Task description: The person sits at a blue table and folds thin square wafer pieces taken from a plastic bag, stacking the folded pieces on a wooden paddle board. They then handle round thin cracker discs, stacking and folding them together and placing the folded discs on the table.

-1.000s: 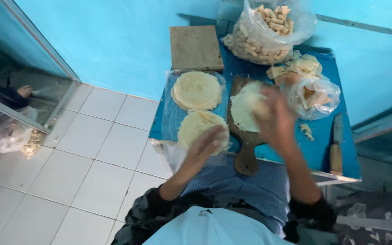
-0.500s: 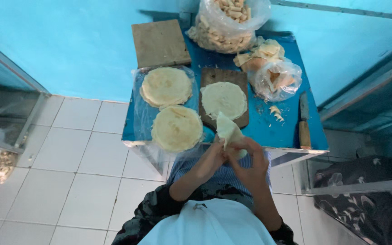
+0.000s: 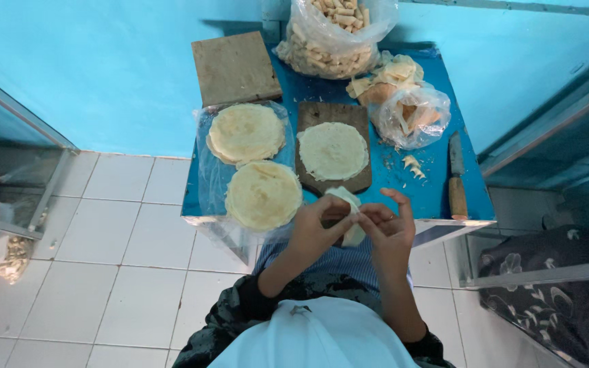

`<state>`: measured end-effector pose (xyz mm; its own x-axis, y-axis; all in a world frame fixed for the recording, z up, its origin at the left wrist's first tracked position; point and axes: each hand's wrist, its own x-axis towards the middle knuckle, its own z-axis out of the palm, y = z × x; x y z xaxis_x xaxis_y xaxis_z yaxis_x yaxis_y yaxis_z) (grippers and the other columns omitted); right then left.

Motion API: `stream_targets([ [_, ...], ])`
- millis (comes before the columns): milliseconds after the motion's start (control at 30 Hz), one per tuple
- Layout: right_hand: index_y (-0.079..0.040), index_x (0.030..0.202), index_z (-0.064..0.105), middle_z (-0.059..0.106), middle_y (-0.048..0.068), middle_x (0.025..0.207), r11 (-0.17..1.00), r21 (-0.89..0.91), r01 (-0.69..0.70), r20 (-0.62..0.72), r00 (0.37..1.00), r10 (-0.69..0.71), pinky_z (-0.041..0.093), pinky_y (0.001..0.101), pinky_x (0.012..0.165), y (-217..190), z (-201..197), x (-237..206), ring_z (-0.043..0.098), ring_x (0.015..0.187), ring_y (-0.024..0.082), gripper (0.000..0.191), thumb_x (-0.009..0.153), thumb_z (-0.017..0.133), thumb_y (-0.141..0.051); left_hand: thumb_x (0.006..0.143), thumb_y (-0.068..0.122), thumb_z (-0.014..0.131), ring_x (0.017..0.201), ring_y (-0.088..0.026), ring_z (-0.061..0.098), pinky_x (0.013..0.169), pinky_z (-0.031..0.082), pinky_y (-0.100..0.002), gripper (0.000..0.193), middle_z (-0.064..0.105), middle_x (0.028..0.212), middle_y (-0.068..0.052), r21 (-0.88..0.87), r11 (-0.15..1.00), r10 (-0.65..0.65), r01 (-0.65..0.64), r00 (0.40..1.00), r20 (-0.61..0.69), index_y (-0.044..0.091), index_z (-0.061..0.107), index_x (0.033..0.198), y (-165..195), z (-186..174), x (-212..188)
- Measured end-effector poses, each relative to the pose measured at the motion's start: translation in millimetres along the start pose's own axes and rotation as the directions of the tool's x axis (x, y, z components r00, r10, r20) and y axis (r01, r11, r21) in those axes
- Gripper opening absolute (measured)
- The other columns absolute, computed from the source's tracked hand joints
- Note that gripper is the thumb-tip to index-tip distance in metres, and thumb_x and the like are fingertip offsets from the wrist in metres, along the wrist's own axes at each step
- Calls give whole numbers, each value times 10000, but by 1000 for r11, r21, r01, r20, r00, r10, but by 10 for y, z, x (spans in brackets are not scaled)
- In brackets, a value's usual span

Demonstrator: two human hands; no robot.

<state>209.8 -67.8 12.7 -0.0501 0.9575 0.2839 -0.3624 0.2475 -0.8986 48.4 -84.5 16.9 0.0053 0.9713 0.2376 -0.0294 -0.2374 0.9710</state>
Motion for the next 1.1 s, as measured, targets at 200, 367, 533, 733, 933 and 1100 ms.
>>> stream_targets([
  [200, -47, 1401, 454, 686, 162, 1070, 996, 85, 13, -58, 998, -8, 586, 314, 862, 41, 9, 11, 704, 983, 190, 584, 899, 678, 152, 980, 69, 673, 902, -136, 772, 803, 630, -288, 124, 774, 964, -99, -6, 998, 56, -57, 992, -113, -27, 672, 1059, -153, -2, 1],
  [367, -48, 1420, 440, 656, 147, 1104, 991, 115, -63, -79, 994, 73, 580, 321, 868, 41, -28, 15, 683, 1009, 177, 569, 915, 664, 89, 1036, 53, 609, 954, -111, 734, 869, 618, -281, 73, 739, 1008, -56, -351, 931, 44, -98, 986, -160, -6, 651, 1048, -218, -1, 27],
  [533, -93, 1471, 412, 681, 110, 1129, 979, 121, -166, 39, 986, 162, 553, 276, 802, 18, -62, 65, 682, 975, 159, 638, 900, 674, 17, 909, 10, 704, 858, -147, 717, 709, 577, -299, 86, 719, 931, -90, 223, 939, 286, -263, 955, -78, 21, 663, 984, -77, 10, -138],
  [733, -75, 1442, 441, 663, 112, 964, 994, 13, -105, -2, 994, 105, 571, 306, 807, 42, -101, 61, 675, 909, 168, 663, 869, 717, 111, 886, 16, 701, 777, -156, 704, 669, 552, -294, 86, 710, 930, -69, 270, 900, 397, -342, 898, -189, 23, 660, 961, -111, -3, -238],
  [933, -79, 1443, 425, 626, 94, 1056, 993, 2, 119, 94, 988, -119, 542, 285, 890, 110, -89, -52, 648, 1000, 142, 641, 911, 693, 156, 957, 96, 718, 852, -72, 706, 745, 569, -250, 143, 722, 933, -27, -183, 983, -22, 19, 1000, -14, 43, 654, 1074, -272, -146, -204],
  [1100, -56, 1401, 438, 621, 128, 1165, 976, -86, 201, 214, 960, -179, 561, 351, 974, 140, -42, -149, 642, 1105, 183, 623, 880, 682, 184, 864, 104, 831, 917, -58, 671, 779, 565, -252, 365, 702, 995, -23, -172, 985, 7, 12, 994, 109, 32, 585, 1123, -222, -189, -90],
])
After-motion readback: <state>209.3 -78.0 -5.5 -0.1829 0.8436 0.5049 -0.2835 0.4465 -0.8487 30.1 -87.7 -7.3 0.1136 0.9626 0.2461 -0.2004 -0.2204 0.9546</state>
